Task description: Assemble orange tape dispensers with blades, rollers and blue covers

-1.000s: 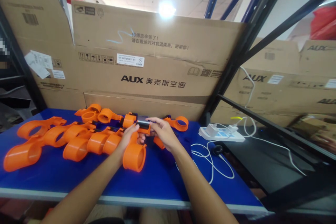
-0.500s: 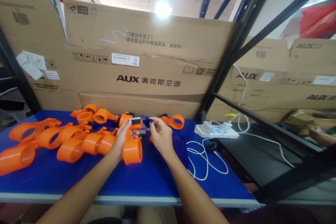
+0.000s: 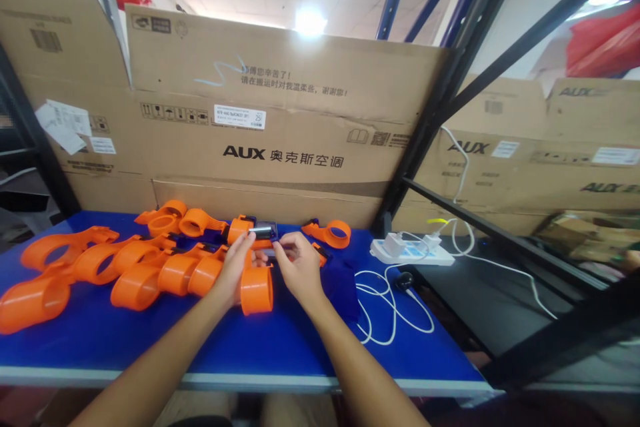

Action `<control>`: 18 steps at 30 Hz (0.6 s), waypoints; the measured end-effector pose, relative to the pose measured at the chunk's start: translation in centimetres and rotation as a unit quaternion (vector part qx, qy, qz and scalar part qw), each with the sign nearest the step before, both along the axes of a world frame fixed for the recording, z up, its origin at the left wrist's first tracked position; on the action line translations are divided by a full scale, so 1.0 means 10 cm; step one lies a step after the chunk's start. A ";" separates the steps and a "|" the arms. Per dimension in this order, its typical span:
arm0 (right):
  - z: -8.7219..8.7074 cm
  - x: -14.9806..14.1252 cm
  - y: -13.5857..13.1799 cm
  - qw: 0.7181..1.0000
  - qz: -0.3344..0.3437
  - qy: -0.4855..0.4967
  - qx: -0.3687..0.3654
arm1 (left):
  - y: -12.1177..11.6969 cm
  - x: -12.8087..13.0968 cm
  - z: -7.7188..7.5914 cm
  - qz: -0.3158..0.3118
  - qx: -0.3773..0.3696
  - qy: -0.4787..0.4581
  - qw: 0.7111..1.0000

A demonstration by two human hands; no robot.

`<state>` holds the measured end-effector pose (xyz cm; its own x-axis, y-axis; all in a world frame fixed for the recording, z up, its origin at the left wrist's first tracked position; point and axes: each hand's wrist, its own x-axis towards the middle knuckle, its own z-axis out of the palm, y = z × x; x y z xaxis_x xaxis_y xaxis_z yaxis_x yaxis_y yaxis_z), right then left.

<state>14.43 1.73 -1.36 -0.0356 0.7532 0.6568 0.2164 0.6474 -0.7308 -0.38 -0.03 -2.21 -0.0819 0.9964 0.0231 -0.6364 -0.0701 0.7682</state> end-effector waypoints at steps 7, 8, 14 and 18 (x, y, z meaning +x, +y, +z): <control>0.04 0.01 -0.04 0.999 0.022 -0.025 0.011 | 0.02 -0.02 -0.03 -0.001 0.010 0.000 1.000; 0.04 0.02 -0.04 0.999 0.023 -0.027 0.013 | 0.01 -0.02 -0.03 -0.003 0.012 0.001 1.000; 0.03 0.05 -0.05 0.999 0.030 -0.032 0.017 | 0.01 -0.01 -0.03 -0.011 0.029 0.020 0.999; -0.01 0.04 -0.09 0.999 0.036 -0.035 0.016 | 0.03 -0.01 -0.05 0.002 0.029 0.031 0.999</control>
<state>14.78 0.87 -1.42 -0.1355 0.7259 0.6744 0.2193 0.6857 -0.6940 -0.51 0.23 -2.74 -0.0824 0.9929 0.0862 -0.5876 -0.1183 0.8005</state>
